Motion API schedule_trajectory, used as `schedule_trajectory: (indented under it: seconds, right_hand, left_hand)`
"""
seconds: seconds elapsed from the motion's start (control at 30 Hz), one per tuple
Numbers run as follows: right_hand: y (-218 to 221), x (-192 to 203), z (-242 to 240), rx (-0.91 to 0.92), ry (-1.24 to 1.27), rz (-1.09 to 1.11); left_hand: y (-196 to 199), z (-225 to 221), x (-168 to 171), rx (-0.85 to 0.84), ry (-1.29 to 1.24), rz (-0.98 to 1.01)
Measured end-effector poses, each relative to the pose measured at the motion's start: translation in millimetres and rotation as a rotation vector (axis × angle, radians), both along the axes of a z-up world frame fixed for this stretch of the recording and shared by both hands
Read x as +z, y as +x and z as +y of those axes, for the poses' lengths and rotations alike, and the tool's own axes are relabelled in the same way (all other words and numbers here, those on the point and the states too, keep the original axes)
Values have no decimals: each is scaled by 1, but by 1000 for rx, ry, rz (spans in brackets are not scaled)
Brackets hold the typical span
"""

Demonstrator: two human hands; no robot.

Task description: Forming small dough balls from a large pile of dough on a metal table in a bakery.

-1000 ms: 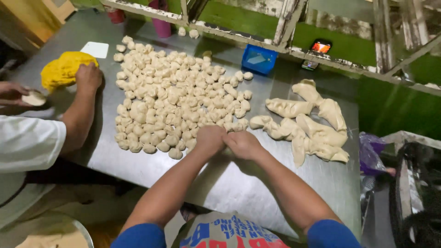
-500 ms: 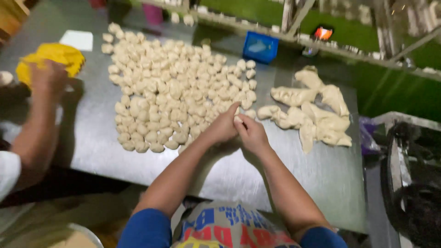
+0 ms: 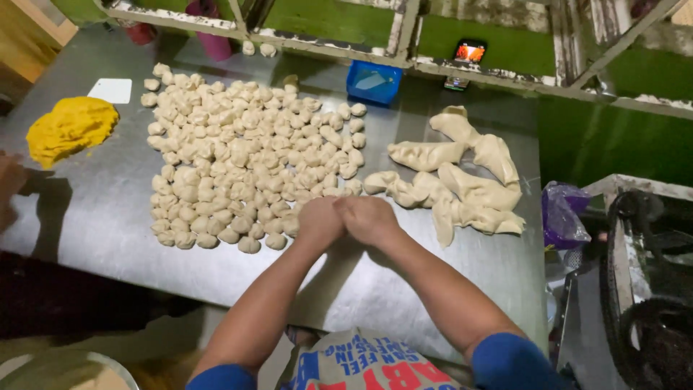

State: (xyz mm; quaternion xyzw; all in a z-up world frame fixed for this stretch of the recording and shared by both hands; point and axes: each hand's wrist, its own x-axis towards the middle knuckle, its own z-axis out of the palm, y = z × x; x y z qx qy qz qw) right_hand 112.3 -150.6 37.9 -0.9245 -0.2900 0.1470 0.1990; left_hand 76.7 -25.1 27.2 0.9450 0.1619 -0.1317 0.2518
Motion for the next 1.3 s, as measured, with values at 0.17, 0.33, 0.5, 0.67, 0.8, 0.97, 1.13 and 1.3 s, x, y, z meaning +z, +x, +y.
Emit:
schedule_trajectory:
  seconds: [0.17, 0.33, 0.5, 0.67, 0.8, 0.97, 1.13, 1.3]
  right_hand:
    - [-59, -8, 11, 366, 537, -161]
    - [49, -13, 35, 114, 1191, -1011]
    - [92, -52, -27, 59, 411, -176]
    - [12, -94, -99, -250, 499, -103]
    - [-73, -91, -143, -440, 477, -100]
    - [-148, -96, -191, -630, 487, -203]
    - [-196, -86, -221, -724, 416, -355]
    - [-209, -48, -235, -1042, 512, 53]
  left_hand:
    - [-30, 35, 15, 67, 201, 16]
    - [-61, 50, -2, 40, 171, 4]
    - [-96, 63, 0, 10, 69, 97]
    - [-106, 83, -17, 12, -86, -36]
    - [-81, 79, -22, -169, -163, -213]
    - [-11, 25, -42, -469, -113, -373]
    - [57, -42, -48, -613, 43, -478]
    - [103, -70, -81, -595, 141, -272]
